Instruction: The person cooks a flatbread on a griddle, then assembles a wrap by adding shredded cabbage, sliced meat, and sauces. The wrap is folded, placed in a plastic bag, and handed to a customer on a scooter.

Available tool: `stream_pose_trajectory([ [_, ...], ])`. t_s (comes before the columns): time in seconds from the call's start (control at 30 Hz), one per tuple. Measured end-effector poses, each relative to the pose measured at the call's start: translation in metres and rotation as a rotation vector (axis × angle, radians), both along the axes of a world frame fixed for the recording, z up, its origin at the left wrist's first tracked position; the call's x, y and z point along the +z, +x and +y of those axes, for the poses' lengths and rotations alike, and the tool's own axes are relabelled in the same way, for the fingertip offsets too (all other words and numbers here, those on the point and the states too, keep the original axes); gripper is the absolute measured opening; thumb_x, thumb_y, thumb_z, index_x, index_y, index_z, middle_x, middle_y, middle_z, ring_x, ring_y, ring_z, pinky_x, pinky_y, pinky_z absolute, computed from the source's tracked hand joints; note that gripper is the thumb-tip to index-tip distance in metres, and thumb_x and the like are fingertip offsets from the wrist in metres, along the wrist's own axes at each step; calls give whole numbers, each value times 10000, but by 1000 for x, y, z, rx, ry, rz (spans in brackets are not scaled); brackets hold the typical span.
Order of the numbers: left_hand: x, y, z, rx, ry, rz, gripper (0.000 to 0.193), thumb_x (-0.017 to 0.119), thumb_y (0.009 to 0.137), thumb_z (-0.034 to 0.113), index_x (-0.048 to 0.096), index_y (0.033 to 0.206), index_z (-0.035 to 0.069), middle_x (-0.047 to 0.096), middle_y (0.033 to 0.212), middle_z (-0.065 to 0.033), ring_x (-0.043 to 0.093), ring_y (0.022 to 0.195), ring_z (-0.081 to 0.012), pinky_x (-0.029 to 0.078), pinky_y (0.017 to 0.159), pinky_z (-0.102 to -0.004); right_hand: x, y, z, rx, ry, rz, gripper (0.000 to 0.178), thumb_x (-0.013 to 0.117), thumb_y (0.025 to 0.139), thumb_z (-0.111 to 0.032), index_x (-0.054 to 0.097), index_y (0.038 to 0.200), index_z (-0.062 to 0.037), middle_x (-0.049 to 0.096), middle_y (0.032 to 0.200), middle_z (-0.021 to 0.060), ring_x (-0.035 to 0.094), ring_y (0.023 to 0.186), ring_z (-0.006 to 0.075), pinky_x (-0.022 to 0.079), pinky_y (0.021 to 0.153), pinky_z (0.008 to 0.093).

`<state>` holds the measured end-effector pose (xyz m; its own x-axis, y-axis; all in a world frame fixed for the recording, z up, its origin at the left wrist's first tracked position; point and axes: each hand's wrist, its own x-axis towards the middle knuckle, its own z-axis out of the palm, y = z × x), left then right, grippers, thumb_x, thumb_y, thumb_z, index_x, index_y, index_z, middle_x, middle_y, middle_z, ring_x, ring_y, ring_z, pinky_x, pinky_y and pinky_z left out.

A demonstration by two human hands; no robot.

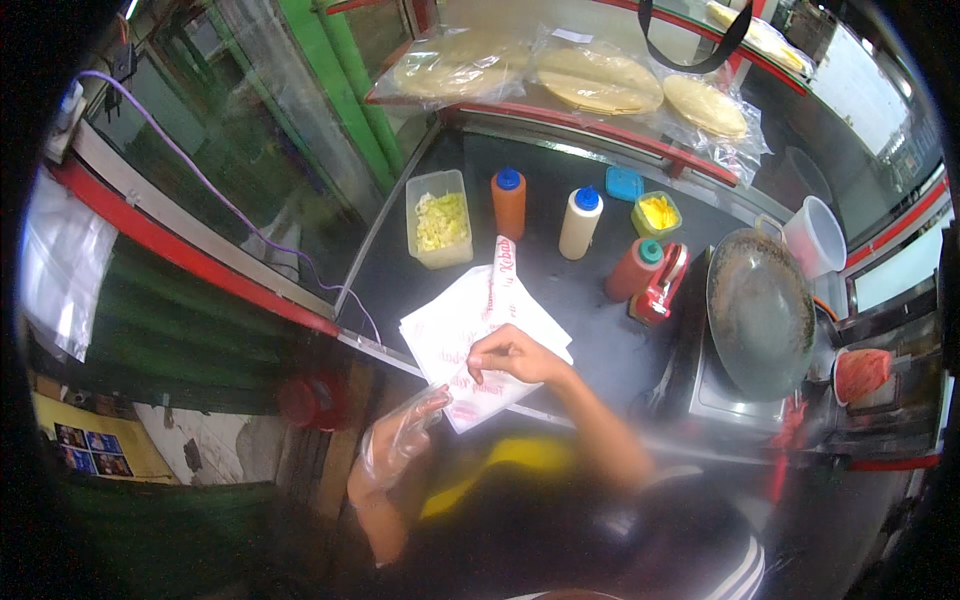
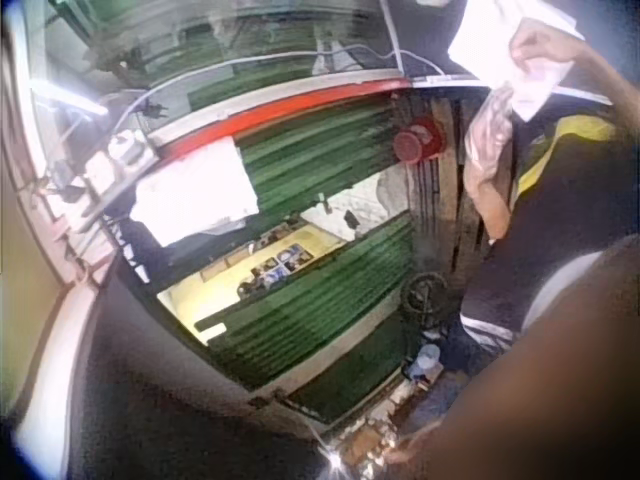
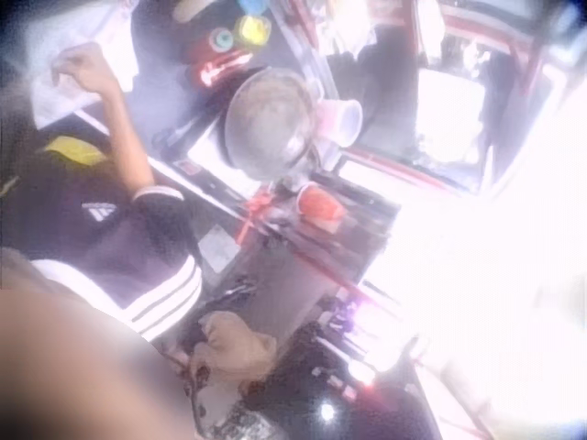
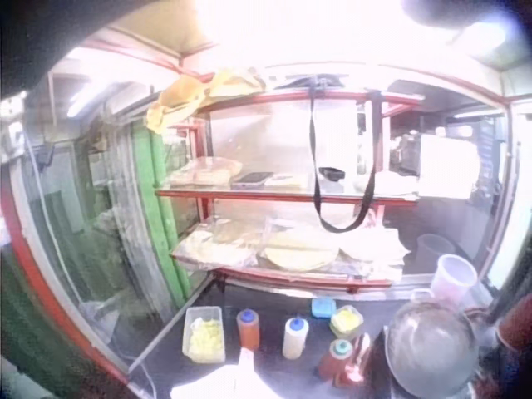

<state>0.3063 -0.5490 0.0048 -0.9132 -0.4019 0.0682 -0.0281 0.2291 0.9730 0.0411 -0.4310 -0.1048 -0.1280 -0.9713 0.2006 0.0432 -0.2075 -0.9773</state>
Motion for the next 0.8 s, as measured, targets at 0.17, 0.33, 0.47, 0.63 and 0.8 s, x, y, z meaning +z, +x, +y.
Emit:
stream_pose_trajectory([
  [0.17,-39,33,1,545,-24,-31,357,676,1119,133,713,1332,-151,801,1205,-257,802,1066,-327,665,939,-416,36,-37,-20,-444,76,-269,356,661,1124,-294,783,896,-48,714,791,-5,562,615,52,437,565,256],
  [0.33,-68,73,-14,697,-53,114,512,553,1195,351,692,1329,-123,820,1067,-245,829,869,-315,664,759,-378,119,-164,-13,176,168,318,361,653,1123,-315,797,1023,0,778,919,56,678,719,135,552,625,288],
  [0.47,-12,71,-28,653,-119,228,491,528,1194,350,656,1387,-83,820,1053,-219,812,857,-282,652,772,-375,179,-288,-61,-900,-269,-207,359,621,1090,-236,768,1254,48,794,1204,147,751,1092,249,598,944,403],
  [0.63,174,62,-37,782,-996,464,256,647,1088,21,698,1336,-21,811,1103,-174,763,940,-233,611,868,-371,189,-257,-44,-1417,-386,-129,623,656,1122,-227,488,1601,134,575,1607,259,608,1447,305,504,1192,378],
  [0.8,355,18,-17,902,-1915,438,307,779,949,-69,765,1242,20,806,1182,-144,782,1096,-329,600,932,-408,183,-37,-25,-906,-542,-246,402,610,1111,-103,652,1472,68,738,1325,169,764,1183,250,654,931,353],
])
